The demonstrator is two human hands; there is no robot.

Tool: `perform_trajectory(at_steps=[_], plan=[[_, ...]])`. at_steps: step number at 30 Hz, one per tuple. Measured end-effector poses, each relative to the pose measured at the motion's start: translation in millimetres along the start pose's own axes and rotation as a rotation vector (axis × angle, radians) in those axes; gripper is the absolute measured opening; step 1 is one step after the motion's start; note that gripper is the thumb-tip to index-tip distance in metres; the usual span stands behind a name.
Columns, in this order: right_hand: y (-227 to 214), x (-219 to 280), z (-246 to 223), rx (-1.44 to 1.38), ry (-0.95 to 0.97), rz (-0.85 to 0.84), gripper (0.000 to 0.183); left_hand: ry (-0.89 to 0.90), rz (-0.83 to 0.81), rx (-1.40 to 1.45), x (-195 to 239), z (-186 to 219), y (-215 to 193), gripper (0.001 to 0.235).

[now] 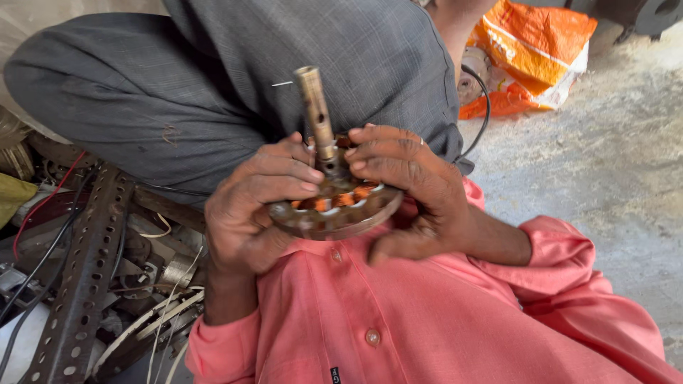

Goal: The person works on a fan stator, inserting small pieces of insulation and using a screwdriver to arrange the copper windings.

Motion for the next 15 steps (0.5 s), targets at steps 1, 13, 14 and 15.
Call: perform_trajectory(at_steps=[1,13,14,15], plan=[[-2.6,-1.7,1.6,-0.110,0.032,0.030,0.086,-0.026,0.006,-0.073,-3.2,10.7,0.7,0.032],[0.2,-21.1,-18.5,-0.150,0.041,-0.166,0.041,-0.105,-0.087,-0.704,-14.6,96.8,23.7,0.039],[4.1,-17.9,-13.7,-0.192,0.044,-0.138,0.040,-0.116,-0.093,-0.666,-14.4,90.9,23.8,0.040],[6.8,-14.2,-7.7,-0.234,0.046,-0.109,0.038,-0.127,-0.100,-0.628,-13.9,83.6,24.1,0.042]])
Point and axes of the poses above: each hand's wrist, its own x-axis away from the middle knuckle, its own y-axis out of the palm, z = x × y, the point moved 8 cm from there along -x, towards the middle knuckle, and after that the axes turned 11 degrees about -z, right-handed, at the moved point
